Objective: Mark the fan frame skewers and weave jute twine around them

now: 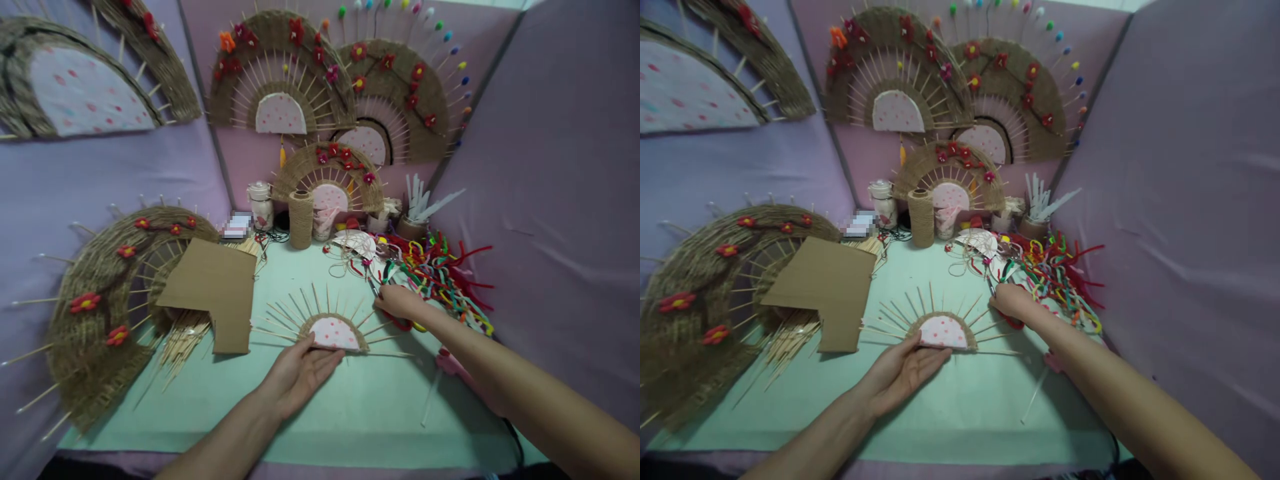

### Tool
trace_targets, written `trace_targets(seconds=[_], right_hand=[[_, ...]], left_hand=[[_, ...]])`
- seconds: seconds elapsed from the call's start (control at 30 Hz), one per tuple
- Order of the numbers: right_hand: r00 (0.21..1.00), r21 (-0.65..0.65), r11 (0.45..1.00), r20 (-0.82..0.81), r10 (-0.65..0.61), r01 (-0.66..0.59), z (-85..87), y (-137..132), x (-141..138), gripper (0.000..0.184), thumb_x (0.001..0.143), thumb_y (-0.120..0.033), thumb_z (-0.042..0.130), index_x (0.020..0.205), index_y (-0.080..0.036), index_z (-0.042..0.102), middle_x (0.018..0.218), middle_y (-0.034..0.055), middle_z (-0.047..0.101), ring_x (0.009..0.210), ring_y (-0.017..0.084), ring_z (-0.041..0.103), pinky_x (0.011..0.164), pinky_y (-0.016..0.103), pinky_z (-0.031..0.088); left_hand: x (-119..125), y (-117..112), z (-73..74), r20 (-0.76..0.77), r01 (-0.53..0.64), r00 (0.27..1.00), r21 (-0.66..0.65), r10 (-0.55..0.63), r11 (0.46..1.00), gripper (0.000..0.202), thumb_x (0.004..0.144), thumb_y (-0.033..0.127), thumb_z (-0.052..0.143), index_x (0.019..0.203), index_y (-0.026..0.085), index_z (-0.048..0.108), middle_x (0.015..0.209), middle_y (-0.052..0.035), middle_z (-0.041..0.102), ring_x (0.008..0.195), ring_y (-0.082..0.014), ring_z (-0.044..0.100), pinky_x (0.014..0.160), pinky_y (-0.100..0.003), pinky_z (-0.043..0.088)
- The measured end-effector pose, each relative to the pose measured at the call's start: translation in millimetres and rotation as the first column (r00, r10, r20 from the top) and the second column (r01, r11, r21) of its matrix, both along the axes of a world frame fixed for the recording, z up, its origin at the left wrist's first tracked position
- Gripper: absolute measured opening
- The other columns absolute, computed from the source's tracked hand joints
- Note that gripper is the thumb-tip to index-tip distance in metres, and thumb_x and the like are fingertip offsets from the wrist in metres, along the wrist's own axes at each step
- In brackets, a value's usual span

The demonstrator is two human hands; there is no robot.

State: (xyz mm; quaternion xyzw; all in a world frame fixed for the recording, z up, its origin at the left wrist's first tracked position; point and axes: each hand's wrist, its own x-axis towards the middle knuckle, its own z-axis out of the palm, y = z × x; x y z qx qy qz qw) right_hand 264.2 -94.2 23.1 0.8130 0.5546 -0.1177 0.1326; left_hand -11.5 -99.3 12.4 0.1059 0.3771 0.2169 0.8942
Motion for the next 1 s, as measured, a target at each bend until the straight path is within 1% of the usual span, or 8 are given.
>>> trace_targets(seconds=[0.17, 0.3, 0.53, 0.7, 0.83, 0.9, 0.97, 1.0], right_hand=[[1.0, -0.001, 1.0, -0.002, 0.02, -0.02, -5.0, 0.9, 4.8, 0.039, 0.086, -0.033, 0.044, 0.101, -0.01, 0.071, 0.102, 0.0211, 0.07, 0.094, 0.029, 0.067, 0.07, 0.03, 0.046], [0.999, -0.011, 0.999, -0.014, 0.034, -0.034, -6.7, 1.7, 6.5, 0.036, 0.086, -0.032, 0.044, 0.095, -0.01, 0.071, 0.098, 0.0196, 0.071, 0.089, 0.026, 0.068, 0.067, 0.028, 0.044], [0.997, 0.014, 0.998, -0.03, 0.065, -0.064, -6.8, -0.3, 6.7, 0.036, 0.087, -0.031, 0.04, 0.093, -0.01, 0.07, 0.097, 0.0196, 0.071, 0.088, 0.027, 0.068, 0.066, 0.03, 0.041], [0.998, 0.027, 0.998, -0.038, 0.057, -0.056, -6.9, -1.8, 6.0, 0.034, 0.089, -0.031, 0.041, 0.092, -0.011, 0.069, 0.098, 0.0184, 0.07, 0.09, 0.027, 0.067, 0.066, 0.029, 0.04], [0.998, 0.031, 0.998, -0.033, 0.055, -0.054, -9.0, -2.0, 6.9, 0.034, 0.09, -0.031, 0.04, 0.093, -0.012, 0.068, 0.097, 0.0174, 0.07, 0.09, 0.028, 0.068, 0.066, 0.029, 0.04], [0.998, 0.027, 0.998, -0.03, 0.06, -0.059, -10.5, -1.8, 8.1, 0.035, 0.091, -0.031, 0.039, 0.093, -0.012, 0.068, 0.095, 0.0175, 0.07, 0.09, 0.028, 0.068, 0.066, 0.029, 0.04], [0.997, 0.023, 0.997, -0.027, 0.068, -0.067, -11.7, -1.6, 9.1, 0.035, 0.091, -0.031, 0.038, 0.093, -0.012, 0.068, 0.095, 0.0177, 0.07, 0.09, 0.028, 0.068, 0.066, 0.03, 0.04], [0.997, 0.022, 0.997, -0.027, 0.072, -0.072, -12.1, -1.7, 9.3, 0.035, 0.091, -0.031, 0.038, 0.093, -0.012, 0.068, 0.096, 0.0177, 0.07, 0.09, 0.028, 0.067, 0.066, 0.03, 0.039]], left_hand=[[-5.9, -2.9, 5.6, 0.015, -0.067, 0.998, -0.022, 0.067, 0.998, 0.01, 0.089, 0.015, 0.054, 0.094, 0.007, 0.053, 0.099, -0.0216, 0.068, 0.1, -0.0247, 0.069, 0.091, -0.028, 0.054], [-11.2, -6.0, 6.1, 0.037, -0.058, 0.998, -0.043, 0.06, 0.997, 0.01, 0.087, 0.017, 0.056, 0.088, 0.008, 0.054, 0.099, -0.0199, 0.068, 0.099, -0.0234, 0.069, 0.09, -0.029, 0.053], [-10.7, -6.6, 1.3, 0.06, -0.093, 0.994, -0.02, 0.094, 0.995, 0.01, 0.086, 0.019, 0.058, 0.089, 0.009, 0.058, 0.099, -0.0167, 0.069, 0.099, -0.021, 0.068, 0.092, -0.028, 0.05], [-11.3, -7.5, 3.2, 0.031, -0.1, 0.994, -0.009, 0.1, 0.995, 0.008, 0.085, 0.018, 0.057, 0.088, 0.01, 0.059, 0.1, -0.0159, 0.069, 0.097, -0.0195, 0.068, 0.092, -0.028, 0.05], [-20.6, -13.7, 12.4, -0.05, 0.03, 0.998, 0.041, -0.028, 0.999, 0.01, 0.08, 0.017, 0.062, 0.086, 0.009, 0.06, 0.096, -0.0165, 0.069, 0.091, -0.0195, 0.069, 0.088, -0.027, 0.05], [-29.0, -17.9, 20.1, -0.1, 0.127, 0.988, 0.116, -0.115, 0.985, 0.017, 0.078, 0.019, 0.065, 0.091, 0.008, 0.063, 0.099, -0.0172, 0.069, 0.092, -0.0203, 0.069, 0.09, -0.029, 0.049], [-40.2, -19.7, 27.7, -0.181, 0.225, 0.967, 0.296, -0.176, 0.928, 0.026, 0.077, 0.023, 0.067, 0.099, 0.01, 0.065, 0.106, -0.0163, 0.068, 0.094, -0.0218, 0.067, 0.088, -0.031, 0.05], [-47.1, -18.8, 30.5, -0.254, 0.259, 0.954, 0.422, -0.161, 0.869, 0.028, 0.077, 0.025, 0.067, 0.101, 0.012, 0.065, 0.107, -0.0151, 0.068, 0.094, -0.0223, 0.066, 0.085, -0.032, 0.05]])
